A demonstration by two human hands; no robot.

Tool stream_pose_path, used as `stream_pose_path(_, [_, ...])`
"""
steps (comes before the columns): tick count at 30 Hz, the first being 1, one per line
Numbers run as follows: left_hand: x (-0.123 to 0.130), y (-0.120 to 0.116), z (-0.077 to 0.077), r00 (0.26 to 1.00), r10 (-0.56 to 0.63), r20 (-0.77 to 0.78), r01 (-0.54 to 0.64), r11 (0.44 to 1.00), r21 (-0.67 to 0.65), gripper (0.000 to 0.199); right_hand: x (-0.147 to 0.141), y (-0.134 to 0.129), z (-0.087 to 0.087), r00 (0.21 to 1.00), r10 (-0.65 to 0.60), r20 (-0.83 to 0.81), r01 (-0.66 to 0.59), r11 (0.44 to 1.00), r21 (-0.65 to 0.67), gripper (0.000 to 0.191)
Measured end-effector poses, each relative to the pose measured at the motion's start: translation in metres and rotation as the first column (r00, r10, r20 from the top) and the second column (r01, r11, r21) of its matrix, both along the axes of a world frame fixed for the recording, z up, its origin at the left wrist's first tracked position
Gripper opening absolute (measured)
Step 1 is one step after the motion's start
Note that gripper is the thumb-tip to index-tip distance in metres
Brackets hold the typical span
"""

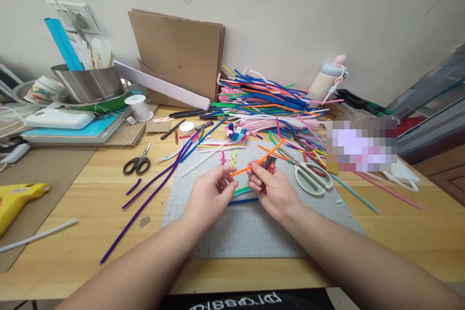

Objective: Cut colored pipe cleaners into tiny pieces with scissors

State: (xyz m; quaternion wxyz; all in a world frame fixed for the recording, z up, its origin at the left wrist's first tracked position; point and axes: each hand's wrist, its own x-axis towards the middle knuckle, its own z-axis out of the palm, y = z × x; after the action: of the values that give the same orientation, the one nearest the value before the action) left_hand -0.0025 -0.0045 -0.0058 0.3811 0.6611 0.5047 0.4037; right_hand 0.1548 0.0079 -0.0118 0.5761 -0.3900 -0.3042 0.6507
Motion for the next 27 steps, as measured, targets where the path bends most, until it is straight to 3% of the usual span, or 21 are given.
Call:
stream_pose_path(11, [-0.002, 0.001, -0.002, 0.997, 0.052, 0.055, -0.049, 0.997, -0.053, 0.014, 0.002, -0.004, -0.002, 0.997, 0.020, -0.070, -0.022, 0.999, -0.029, 0.027])
stream_pose_path(15, [-0.002, 0.001, 0.008, 0.979, 0.130, 0.155, -0.118, 0.990, -0.081, 0.015, 0.006, -0.005, -0.002, 0.992, 0.042, 0.121, -0.038, 0.999, -0.029, 0.038])
stream_pose_path(20, [-0.005, 0.000, 0.019, 0.960, 0.212, 0.182, -0.207, 0.977, -0.046, 0.016, 0.011, -0.010, -0.006, 0.931, 0.231, 0.283, -0.208, 0.972, -0.109, 0.054])
stream_pose_path(24, [-0.005, -0.002, 0.020, 0.964, 0.211, 0.163, -0.208, 0.978, -0.038, 0.014, 0.008, -0.016, -0.004, 0.868, 0.225, 0.444, -0.241, 0.970, -0.020, 0.049])
stream_pose_path(27, [-0.004, -0.003, 0.020, 0.960, 0.210, 0.186, -0.203, 0.978, -0.054, 0.011, 0.006, -0.018, -0.002, 0.860, 0.220, 0.461, -0.255, 0.967, 0.014, 0.047])
